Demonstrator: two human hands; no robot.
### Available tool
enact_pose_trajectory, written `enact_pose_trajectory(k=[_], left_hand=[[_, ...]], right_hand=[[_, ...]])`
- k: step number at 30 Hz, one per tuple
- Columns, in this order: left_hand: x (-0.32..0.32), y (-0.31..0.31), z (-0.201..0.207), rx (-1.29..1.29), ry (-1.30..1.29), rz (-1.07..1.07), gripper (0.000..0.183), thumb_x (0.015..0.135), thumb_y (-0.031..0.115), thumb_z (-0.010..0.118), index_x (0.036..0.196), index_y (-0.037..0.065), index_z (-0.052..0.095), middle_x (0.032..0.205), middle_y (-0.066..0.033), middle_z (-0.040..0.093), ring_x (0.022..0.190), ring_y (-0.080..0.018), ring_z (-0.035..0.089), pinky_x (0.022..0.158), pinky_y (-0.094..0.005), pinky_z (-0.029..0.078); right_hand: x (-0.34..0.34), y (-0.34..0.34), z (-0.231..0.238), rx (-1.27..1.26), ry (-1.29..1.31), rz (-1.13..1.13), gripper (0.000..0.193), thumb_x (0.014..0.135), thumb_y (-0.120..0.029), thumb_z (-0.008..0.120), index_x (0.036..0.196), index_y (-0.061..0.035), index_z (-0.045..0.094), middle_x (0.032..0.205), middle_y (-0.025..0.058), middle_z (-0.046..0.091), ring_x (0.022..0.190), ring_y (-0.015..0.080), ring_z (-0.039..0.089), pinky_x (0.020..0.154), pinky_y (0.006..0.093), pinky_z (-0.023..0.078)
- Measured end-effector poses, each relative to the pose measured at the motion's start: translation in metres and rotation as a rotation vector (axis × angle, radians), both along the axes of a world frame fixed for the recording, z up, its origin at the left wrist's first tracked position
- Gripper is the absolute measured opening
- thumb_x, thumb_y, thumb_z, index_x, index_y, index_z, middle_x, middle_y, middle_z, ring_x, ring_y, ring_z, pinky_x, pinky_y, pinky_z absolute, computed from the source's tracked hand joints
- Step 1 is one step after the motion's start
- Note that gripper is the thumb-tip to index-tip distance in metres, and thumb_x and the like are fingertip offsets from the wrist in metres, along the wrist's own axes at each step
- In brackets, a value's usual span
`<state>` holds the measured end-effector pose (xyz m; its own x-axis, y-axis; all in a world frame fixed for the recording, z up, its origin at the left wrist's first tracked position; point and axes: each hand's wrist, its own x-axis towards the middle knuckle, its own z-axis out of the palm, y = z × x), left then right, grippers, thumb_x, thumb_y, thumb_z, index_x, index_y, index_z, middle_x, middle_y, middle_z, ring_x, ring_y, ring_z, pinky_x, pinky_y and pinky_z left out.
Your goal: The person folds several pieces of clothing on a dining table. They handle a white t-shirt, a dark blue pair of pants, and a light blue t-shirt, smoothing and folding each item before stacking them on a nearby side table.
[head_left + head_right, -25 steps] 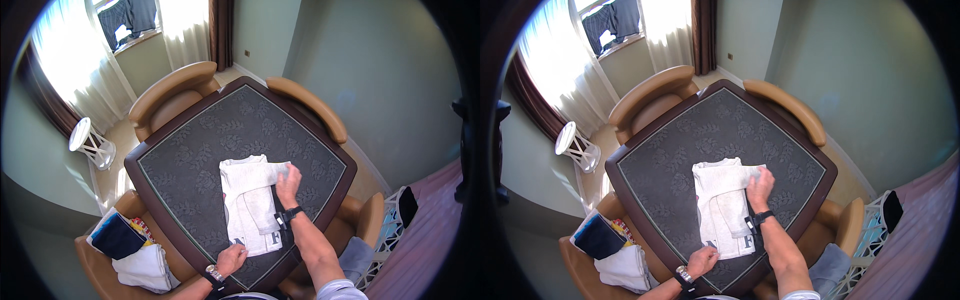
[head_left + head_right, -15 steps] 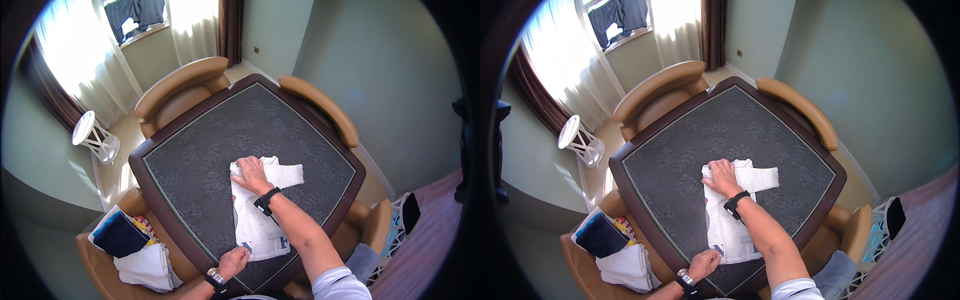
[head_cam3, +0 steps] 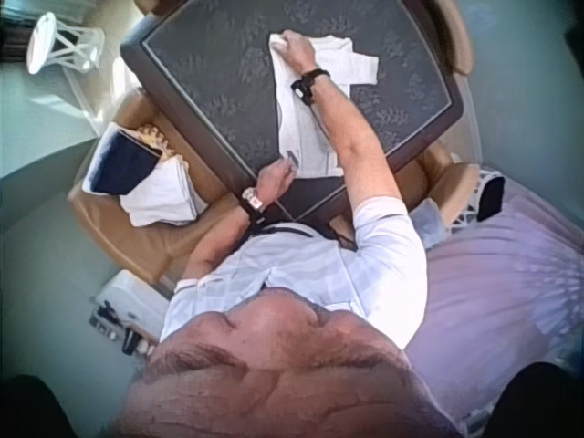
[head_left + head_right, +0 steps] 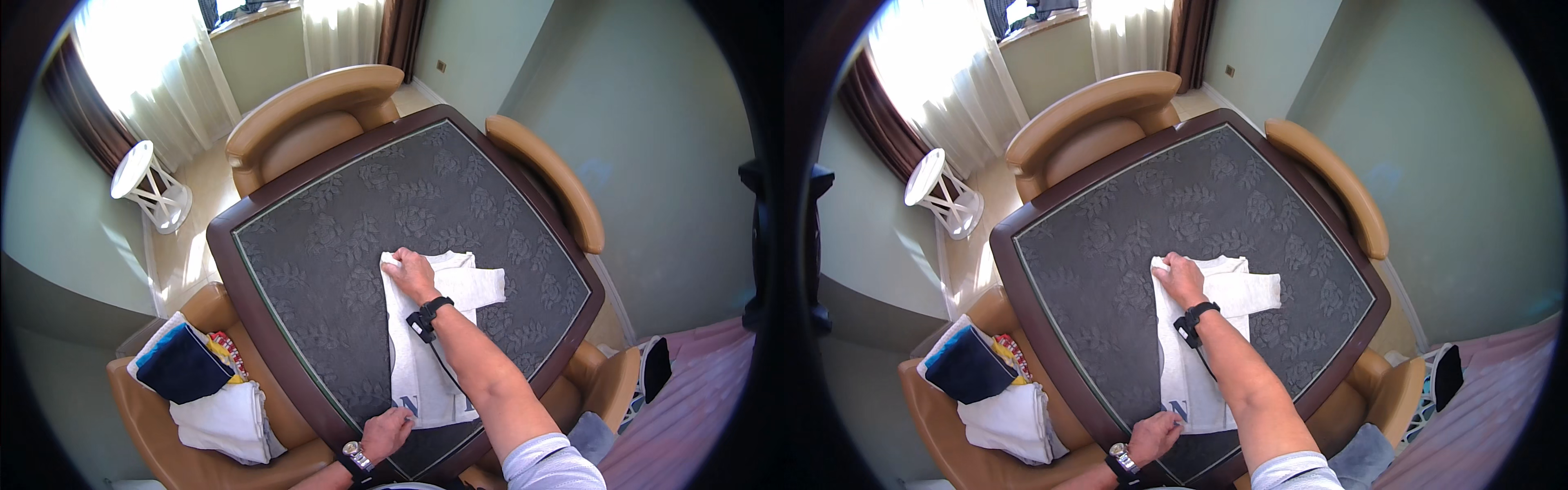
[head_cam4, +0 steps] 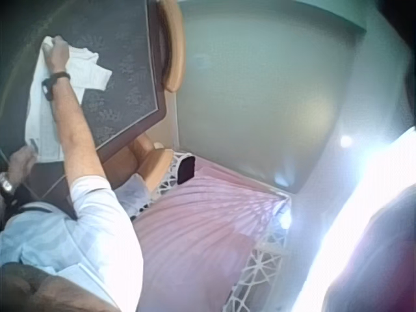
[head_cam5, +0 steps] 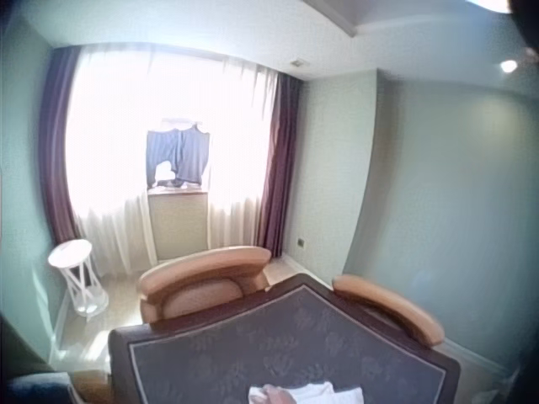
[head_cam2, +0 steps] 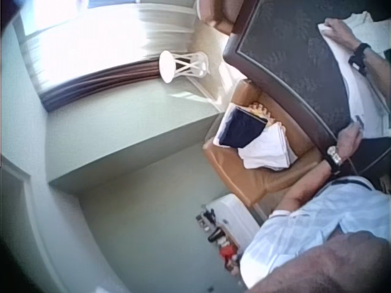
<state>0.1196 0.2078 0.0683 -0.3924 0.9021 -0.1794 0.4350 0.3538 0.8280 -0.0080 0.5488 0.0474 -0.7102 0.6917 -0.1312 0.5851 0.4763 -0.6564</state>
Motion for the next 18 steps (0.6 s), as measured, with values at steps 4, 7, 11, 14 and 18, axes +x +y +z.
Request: enact_pose_trajectory(k=[4,7,11,14,18], left_hand=[[0.001,0.001,-0.002,0.016,-0.005,0.008,0.017,0.094,0.020,0.075,0.106,0.009,0.071,0.097,-0.0109,0.075,0.082,-0.0344,0.074,0.069,-0.0440,0.059],[-0.002,0.001,0.002,0.025,0.003,-0.009,0.017,0.094,0.020,0.075,0.106,0.009,0.071,0.097,-0.0116,0.075,0.083,-0.0349,0.074,0.069,-0.0444,0.059],[-0.022,0.007,0.020,0.004,-0.032,-0.011,0.015,0.094,0.019,0.075,0.104,0.008,0.072,0.094,-0.0135,0.074,0.082,-0.0355,0.074,0.069,-0.0452,0.059],[-0.056,0.028,0.033,0.191,0.073,0.073,0.009,0.094,0.012,0.073,0.100,0.006,0.072,0.090,-0.0159,0.074,0.078,-0.0366,0.073,0.070,-0.0458,0.059],[-0.112,0.075,0.040,0.324,0.368,0.039,0.025,0.089,0.006,0.075,0.113,0.002,0.069,0.115,-0.0183,0.072,0.104,-0.0378,0.070,0.090,-0.0455,0.057]], right_hand=[[-0.004,-0.007,0.006,0.047,-0.058,-0.044,0.042,0.089,-0.043,0.083,0.111,-0.0076,0.074,0.105,0.0198,0.077,0.101,0.0374,0.074,0.087,0.0459,0.057],[-0.006,-0.008,0.012,0.041,-0.074,-0.032,0.045,0.088,-0.043,0.083,0.112,-0.0059,0.073,0.106,0.0205,0.077,0.101,0.0374,0.074,0.089,0.0458,0.058],[0.002,-0.003,0.019,-0.054,0.094,0.058,0.050,0.087,-0.037,0.086,0.119,-0.0028,0.068,0.112,0.0185,0.076,0.106,0.0341,0.074,0.090,0.0448,0.058],[0.028,0.008,0.029,0.031,0.297,0.098,0.047,0.088,-0.026,0.084,0.122,-0.0007,0.065,0.116,0.0180,0.072,0.109,0.0346,0.070,0.095,0.0443,0.056],[0.092,0.023,0.036,0.299,0.364,-0.144,0.037,0.089,-0.014,0.077,0.123,-0.0029,0.066,0.118,0.0165,0.069,0.118,0.0362,0.064,0.104,0.0446,0.050]])
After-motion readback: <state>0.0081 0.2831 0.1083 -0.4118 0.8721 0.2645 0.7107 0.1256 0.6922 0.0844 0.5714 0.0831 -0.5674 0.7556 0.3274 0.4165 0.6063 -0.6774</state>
